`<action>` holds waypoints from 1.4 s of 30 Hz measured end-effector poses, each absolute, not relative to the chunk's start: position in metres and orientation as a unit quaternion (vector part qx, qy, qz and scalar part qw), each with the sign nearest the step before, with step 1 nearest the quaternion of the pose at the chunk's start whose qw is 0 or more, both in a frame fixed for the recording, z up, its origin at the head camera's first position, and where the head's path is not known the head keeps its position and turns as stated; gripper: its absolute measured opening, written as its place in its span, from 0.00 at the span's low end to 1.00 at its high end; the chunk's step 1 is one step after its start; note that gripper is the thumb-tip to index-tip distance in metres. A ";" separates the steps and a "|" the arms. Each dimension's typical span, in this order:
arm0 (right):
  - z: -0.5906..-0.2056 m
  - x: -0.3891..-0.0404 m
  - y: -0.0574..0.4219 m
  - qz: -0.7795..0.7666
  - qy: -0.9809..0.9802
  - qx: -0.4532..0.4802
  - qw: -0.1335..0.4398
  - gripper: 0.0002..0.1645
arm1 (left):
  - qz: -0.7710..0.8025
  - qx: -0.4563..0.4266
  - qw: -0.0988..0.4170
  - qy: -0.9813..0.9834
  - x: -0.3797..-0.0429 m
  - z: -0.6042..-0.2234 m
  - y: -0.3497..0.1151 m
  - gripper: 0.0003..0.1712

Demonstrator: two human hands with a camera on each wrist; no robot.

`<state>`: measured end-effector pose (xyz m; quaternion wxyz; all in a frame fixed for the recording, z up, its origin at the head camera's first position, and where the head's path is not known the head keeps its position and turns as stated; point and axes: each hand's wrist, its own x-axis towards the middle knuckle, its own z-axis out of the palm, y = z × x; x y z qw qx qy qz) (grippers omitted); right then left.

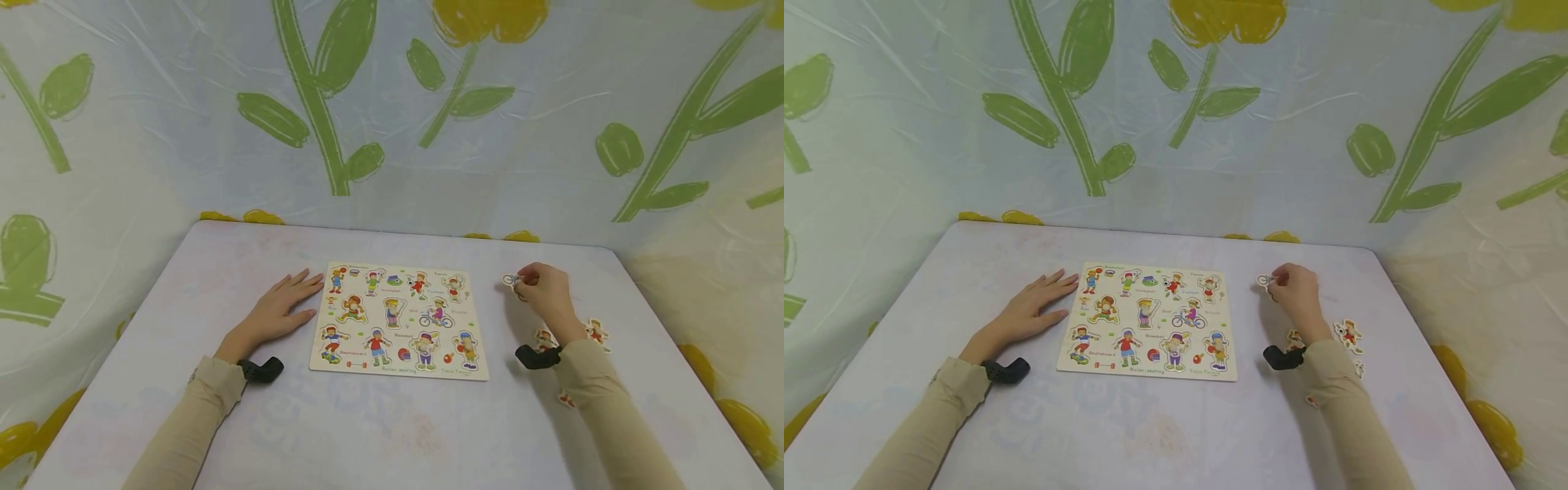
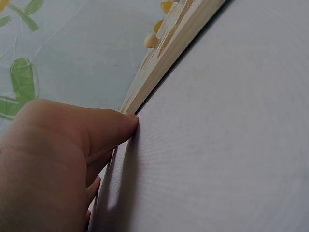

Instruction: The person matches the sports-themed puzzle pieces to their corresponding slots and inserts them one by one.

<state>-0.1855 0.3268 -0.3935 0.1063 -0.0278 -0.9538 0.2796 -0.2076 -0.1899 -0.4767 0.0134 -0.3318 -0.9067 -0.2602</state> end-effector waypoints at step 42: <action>-0.380 -0.181 0.215 0.296 -0.944 0.109 0.099 0.05 | -0.257 -0.329 0.015 -0.908 -0.206 -0.475 -0.190 0.35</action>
